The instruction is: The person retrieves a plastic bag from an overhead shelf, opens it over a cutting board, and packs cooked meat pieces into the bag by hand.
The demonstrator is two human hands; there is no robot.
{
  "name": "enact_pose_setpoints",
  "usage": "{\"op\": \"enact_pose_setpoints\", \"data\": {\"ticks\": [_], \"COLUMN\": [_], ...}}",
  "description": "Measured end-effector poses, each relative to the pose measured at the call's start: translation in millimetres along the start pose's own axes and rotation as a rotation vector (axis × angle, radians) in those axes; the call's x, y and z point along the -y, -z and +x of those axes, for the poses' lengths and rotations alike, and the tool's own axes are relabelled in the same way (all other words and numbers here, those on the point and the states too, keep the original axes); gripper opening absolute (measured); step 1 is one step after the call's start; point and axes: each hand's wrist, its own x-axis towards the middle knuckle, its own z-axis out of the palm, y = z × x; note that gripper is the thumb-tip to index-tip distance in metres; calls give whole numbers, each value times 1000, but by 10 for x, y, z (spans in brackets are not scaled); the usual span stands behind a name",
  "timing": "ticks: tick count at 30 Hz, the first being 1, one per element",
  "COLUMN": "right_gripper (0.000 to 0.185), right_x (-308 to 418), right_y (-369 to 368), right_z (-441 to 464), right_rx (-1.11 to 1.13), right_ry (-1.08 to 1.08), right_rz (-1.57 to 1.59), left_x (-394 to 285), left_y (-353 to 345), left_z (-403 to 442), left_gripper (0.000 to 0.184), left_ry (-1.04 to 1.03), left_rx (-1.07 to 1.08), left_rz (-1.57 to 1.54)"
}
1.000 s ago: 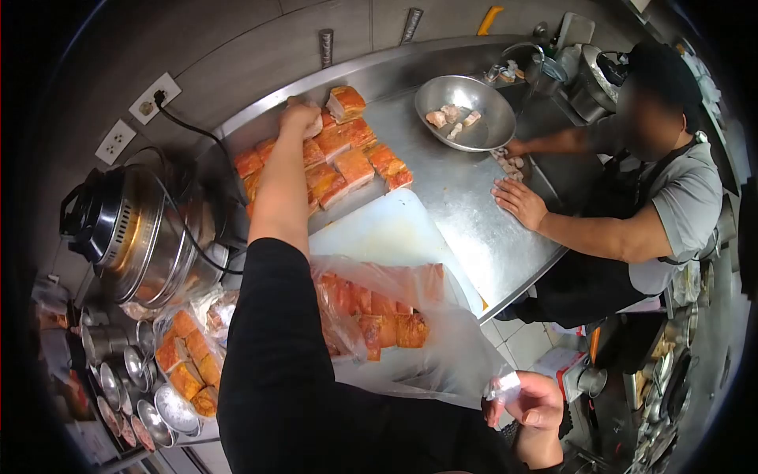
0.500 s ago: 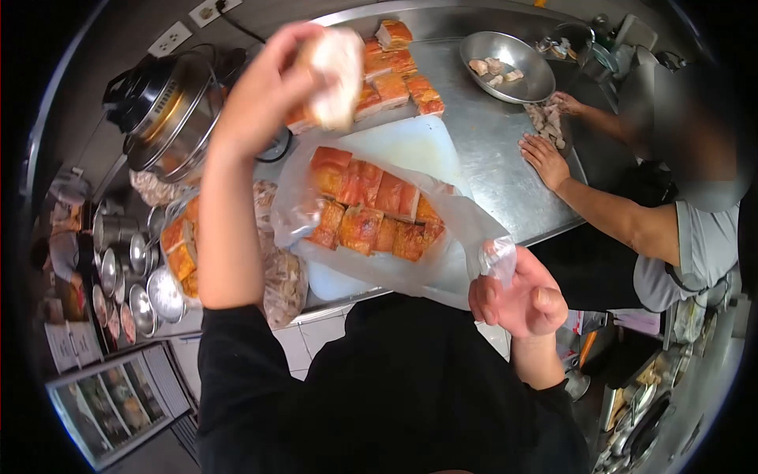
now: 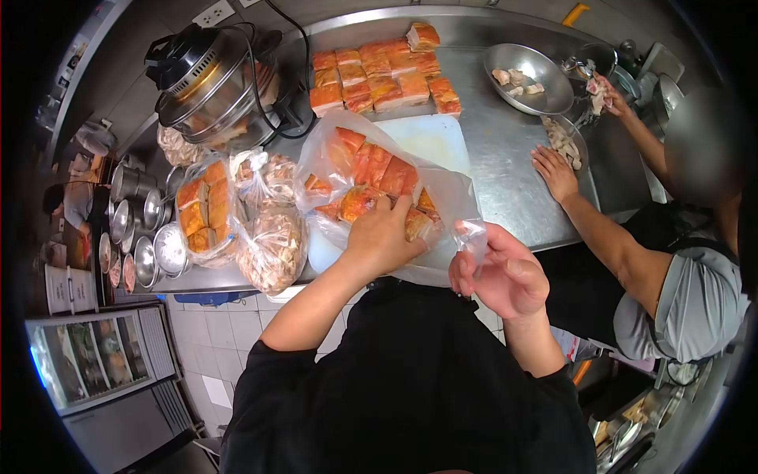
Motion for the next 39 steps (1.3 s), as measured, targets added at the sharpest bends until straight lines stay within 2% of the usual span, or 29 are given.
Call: {"op": "enact_pose_setpoints", "data": {"ticks": [1, 3, 4, 6, 10, 12, 19, 21, 22, 26, 27, 28, 30, 32, 35, 39], "right_gripper": [66, 64, 64, 62, 60, 62, 71, 75, 75, 79, 79, 81, 81, 82, 81, 74], "right_x": [-6, -19, -16, -19, -18, -22, 26, 58, 77, 97, 90, 79, 57, 6, -110, -270], "right_y": [20, 63, 81, 107, 139, 148, -5, -24, -26, -36, -47, -60, -84, -133, -198, -449], "right_z": [-7, -34, -37, -26, -7, 9, 102, 145, 161, 198, 199, 191, 153, 93, 9, -66], "right_rx": [0, -26, -31, -29, -24, -22, 27, -25, -24, -41, -48, -79, -126, -227, -335, -579], "right_ry": [-4, -12, -19, 11, 31, 37, 65, 80, 87, 77, 76, 81, 91, 100, 114, 125], "right_rz": [2, 42, 46, 51, 66, 71, -80, -60, -66, -61, -61, -77, -87, -99, -139, -166], "left_x": [38, 141, 206, 322, 365, 452, 473, 480, 473, 192, 97, -61, -107, -12, 128, 113], "left_y": [-60, -196, -255, -296, -263, -317, -285, -137, 9, 1127, 1444, 1716, 2094, 2270, 1977, 1510], "left_z": [23, 72, 115, 200, 252, 284, 283, 282, 313, 416, 509, 600, 1232, 2194, 3637, 4588], "left_gripper": [63, 69, 69, 75, 71, 66, 55, 52, 52, 44, 38, 34, 37, 39, 54, 67], "left_ry": [3, -181, -175, -238, -364, -435, -422, -423, -431, -490, -599, -558, -628, -603, -573, -338], "left_rx": [1, -267, -261, -476, -459, -306, -299, -162, -166, -209, -313, -319, -503, -611, -572, -315], "left_rz": [-2, 117, 114, 87, 166, 249, 261, 93, 95, -667, -690, -958, -822, -390, -35, 291]}}
